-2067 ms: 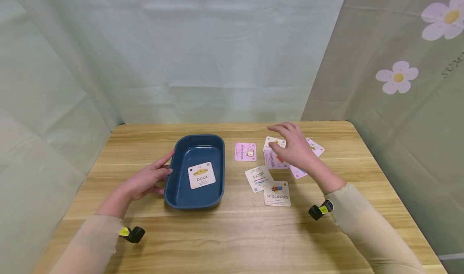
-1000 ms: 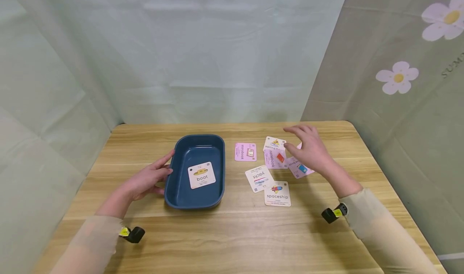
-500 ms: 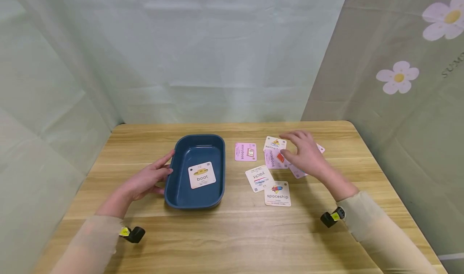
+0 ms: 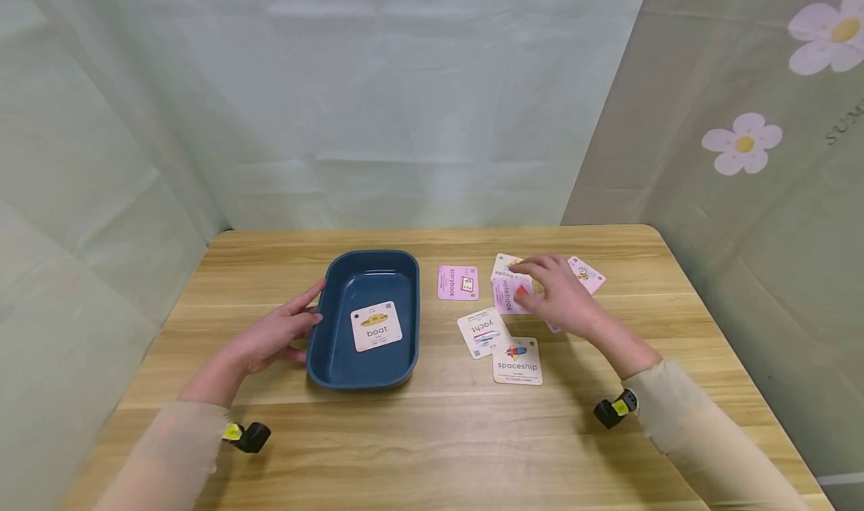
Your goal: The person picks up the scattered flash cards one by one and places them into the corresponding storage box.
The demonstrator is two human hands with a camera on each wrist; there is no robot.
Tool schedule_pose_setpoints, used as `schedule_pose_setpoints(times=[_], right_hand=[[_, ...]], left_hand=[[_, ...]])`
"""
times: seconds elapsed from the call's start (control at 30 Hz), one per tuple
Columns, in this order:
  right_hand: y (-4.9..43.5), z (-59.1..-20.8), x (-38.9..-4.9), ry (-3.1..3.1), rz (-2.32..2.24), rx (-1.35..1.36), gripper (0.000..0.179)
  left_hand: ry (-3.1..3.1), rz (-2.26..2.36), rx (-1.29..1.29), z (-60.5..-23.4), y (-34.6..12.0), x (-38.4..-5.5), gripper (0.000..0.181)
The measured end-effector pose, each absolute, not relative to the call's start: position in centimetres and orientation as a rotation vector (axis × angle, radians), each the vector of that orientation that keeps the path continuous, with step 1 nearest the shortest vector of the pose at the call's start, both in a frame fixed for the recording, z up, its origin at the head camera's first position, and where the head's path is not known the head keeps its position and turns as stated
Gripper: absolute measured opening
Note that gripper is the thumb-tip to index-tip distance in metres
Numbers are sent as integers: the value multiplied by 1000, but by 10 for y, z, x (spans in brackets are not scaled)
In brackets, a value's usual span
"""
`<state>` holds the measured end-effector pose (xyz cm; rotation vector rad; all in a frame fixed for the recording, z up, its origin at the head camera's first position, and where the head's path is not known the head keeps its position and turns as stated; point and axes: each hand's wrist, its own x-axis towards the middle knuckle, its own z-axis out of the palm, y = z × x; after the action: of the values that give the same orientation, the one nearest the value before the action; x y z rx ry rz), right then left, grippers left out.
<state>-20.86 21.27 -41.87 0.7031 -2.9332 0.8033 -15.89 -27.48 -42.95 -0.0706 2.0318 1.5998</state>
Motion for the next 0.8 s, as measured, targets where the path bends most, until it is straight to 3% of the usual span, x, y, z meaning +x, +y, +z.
schedule_pose_setpoints(times=[0.8], right_hand=[[209,-438,-210,-3015,579,955,45]], left_hand=[[2048,1585,-74,-428,-274,-159,70]])
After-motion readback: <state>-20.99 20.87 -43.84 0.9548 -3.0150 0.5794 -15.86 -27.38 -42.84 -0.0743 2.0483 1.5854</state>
